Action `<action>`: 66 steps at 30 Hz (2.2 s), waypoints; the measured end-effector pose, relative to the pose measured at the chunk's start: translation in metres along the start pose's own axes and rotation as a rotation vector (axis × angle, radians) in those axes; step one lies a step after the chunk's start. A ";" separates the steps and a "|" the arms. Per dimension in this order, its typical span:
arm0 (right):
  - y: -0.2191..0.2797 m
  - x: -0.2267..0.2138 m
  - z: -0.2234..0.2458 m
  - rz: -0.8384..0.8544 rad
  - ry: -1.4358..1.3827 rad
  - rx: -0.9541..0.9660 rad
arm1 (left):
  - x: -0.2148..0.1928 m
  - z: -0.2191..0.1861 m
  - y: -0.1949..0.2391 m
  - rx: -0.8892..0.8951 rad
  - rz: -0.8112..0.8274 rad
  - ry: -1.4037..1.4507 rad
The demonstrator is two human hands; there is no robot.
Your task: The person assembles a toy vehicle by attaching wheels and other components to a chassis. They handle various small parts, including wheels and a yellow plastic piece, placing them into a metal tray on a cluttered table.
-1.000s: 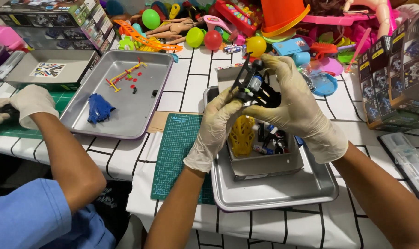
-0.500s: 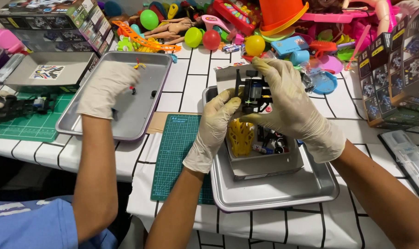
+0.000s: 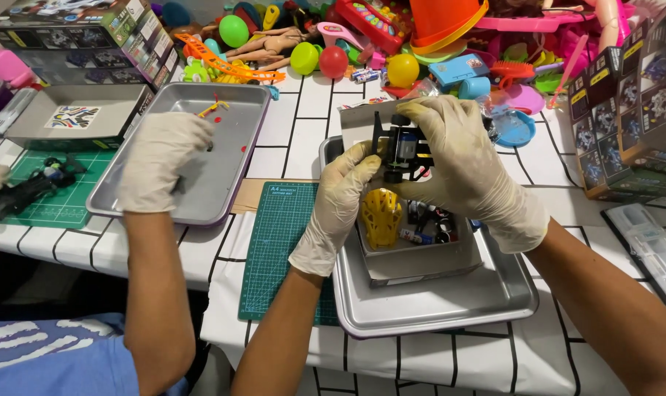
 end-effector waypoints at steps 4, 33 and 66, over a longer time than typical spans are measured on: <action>-0.001 -0.003 0.003 -0.041 0.010 -0.025 | 0.001 0.000 0.000 0.012 0.027 0.027; -0.005 -0.021 0.005 0.108 -0.535 0.106 | 0.003 -0.013 0.000 0.434 -0.077 -0.670; -0.004 -0.027 -0.028 0.251 -0.292 0.127 | 0.005 -0.016 0.001 0.450 -0.043 -0.676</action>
Point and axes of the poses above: each hand's wrist, its own y-axis away from the middle knuckle, its own x-axis out of the palm, z = x × y, the point moved 2 cm from there along -y, towards the middle knuckle, and after that the axes turned 9 degrees about x, right-handed, at the moved point
